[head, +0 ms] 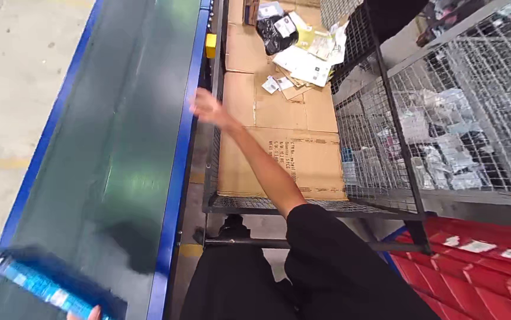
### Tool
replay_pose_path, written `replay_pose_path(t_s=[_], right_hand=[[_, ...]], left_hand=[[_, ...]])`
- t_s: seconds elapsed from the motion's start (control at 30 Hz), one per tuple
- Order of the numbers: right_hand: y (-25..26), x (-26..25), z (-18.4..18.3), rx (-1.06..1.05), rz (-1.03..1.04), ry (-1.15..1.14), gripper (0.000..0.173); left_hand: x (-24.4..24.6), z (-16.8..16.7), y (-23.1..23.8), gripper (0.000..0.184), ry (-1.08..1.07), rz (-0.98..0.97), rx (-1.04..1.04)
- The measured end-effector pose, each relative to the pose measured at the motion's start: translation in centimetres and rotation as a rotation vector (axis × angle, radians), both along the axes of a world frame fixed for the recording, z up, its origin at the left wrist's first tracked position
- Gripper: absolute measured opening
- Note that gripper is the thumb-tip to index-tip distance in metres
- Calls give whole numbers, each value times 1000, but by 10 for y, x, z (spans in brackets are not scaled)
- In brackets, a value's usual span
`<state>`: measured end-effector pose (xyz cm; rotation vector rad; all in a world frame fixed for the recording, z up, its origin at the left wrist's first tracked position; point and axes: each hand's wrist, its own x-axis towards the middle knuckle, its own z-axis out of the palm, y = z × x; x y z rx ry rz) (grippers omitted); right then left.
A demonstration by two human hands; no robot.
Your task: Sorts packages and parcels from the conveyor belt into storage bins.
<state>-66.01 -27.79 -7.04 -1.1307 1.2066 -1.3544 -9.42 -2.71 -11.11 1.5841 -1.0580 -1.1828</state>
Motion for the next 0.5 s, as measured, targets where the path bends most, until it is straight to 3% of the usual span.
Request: replay_pose_path(t_s=[0.07,0.13,0.2,0.23,0.3,0.37,0.43,0.5], right_hand=[[57,69,-7,176,327,-103,76],[117,130,-20,319,444,-265,88],[156,158,-39,361,272,-436,82],[161,155,-44,393,87,-490,66],[132,98,-42,450,-222,-549,48],[74,-6,-33,341,-438,-573,33],[11,-133,-31,80,-533,-501,58],[-16,-223,-14,70,-674,-518,92]], left_hand=[[-99,27,-51,100,-222,-54,40],[-170,21,-82,114,-378,-214,-79],[-224,11,-101,123,-505,-428,-237],[-242,14,-107,123,-553,-533,-288],[-263,34,-117,120,-606,-637,-437],[-263,50,-118,111,-560,-670,-491],[-251,42,-109,108,-522,-658,-460],[-228,21,-89,109,-542,-651,-383]])
